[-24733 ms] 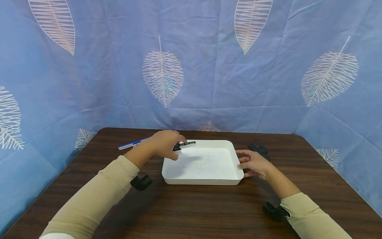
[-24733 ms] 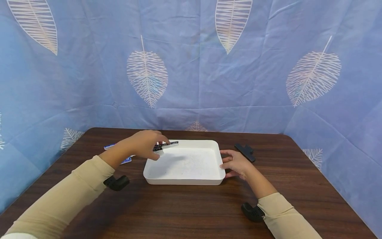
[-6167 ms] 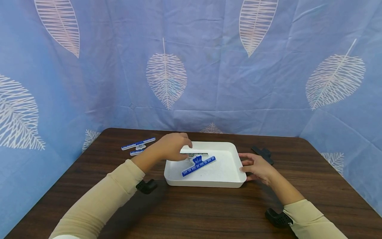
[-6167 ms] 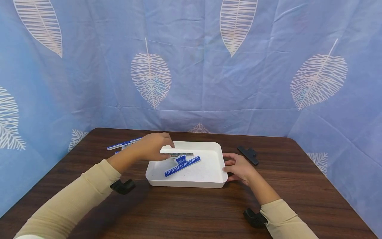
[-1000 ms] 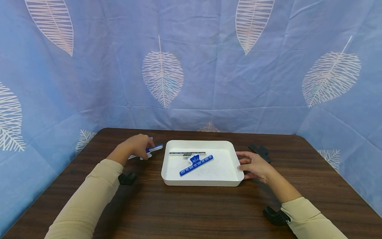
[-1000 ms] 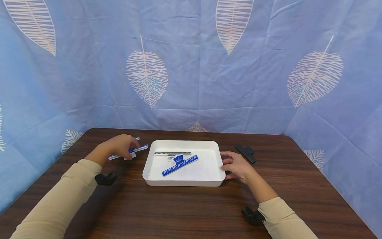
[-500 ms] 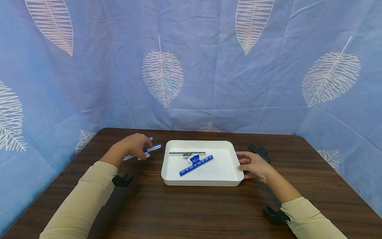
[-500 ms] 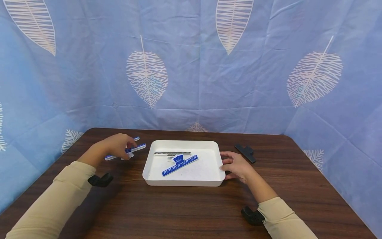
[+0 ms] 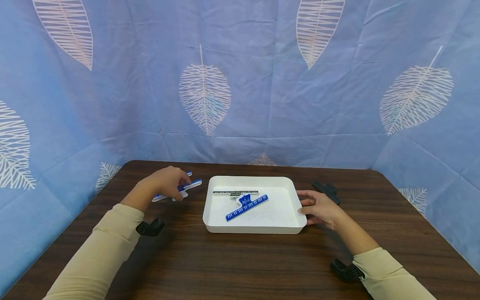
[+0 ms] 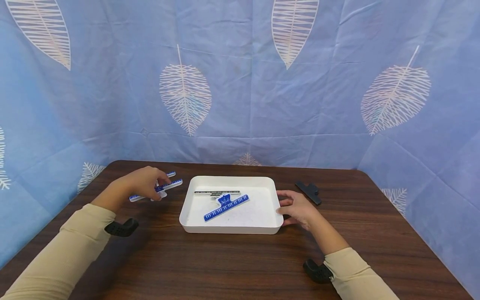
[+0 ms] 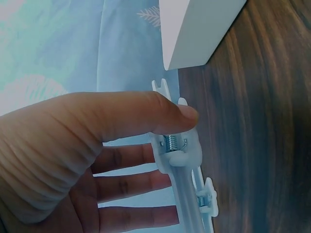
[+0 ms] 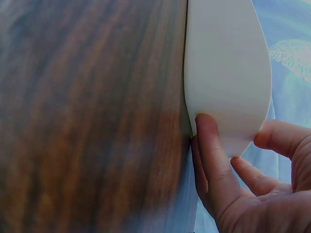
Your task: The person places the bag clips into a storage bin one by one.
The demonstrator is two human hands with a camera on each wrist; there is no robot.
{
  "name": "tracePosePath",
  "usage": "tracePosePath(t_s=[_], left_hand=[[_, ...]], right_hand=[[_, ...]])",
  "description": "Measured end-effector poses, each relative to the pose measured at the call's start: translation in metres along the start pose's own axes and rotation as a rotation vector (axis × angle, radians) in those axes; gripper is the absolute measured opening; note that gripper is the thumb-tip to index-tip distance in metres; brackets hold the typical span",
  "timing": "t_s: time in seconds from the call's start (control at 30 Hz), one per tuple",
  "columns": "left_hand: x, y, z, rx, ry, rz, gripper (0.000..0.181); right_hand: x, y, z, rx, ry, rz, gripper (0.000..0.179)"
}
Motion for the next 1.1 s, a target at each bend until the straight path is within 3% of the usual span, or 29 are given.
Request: tracePosePath(t_s=[0.53, 1.1], left_hand=[[-0.003, 0.022, -0.008, 0.048, 0.003, 0.078, 0.043], [-0.001, 0.048, -0.009, 0.071, 0.01, 0.115, 0.042]], right_hand=[[0.0, 0.0, 0.0, 0.003, 0.012, -0.002, 0.072], [-0.001, -0.001, 0.0, 0.007, 0.001, -0.002, 0.072]])
Point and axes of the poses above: each hand's wrist, its own x-axis towards the middle knuckle, its own z-axis out of the palm, y = z × x, the point moved 6 cm from there along x, towards the middle knuckle, and after that the axes turned 3 degrees about -x, right-handed, at the moved point
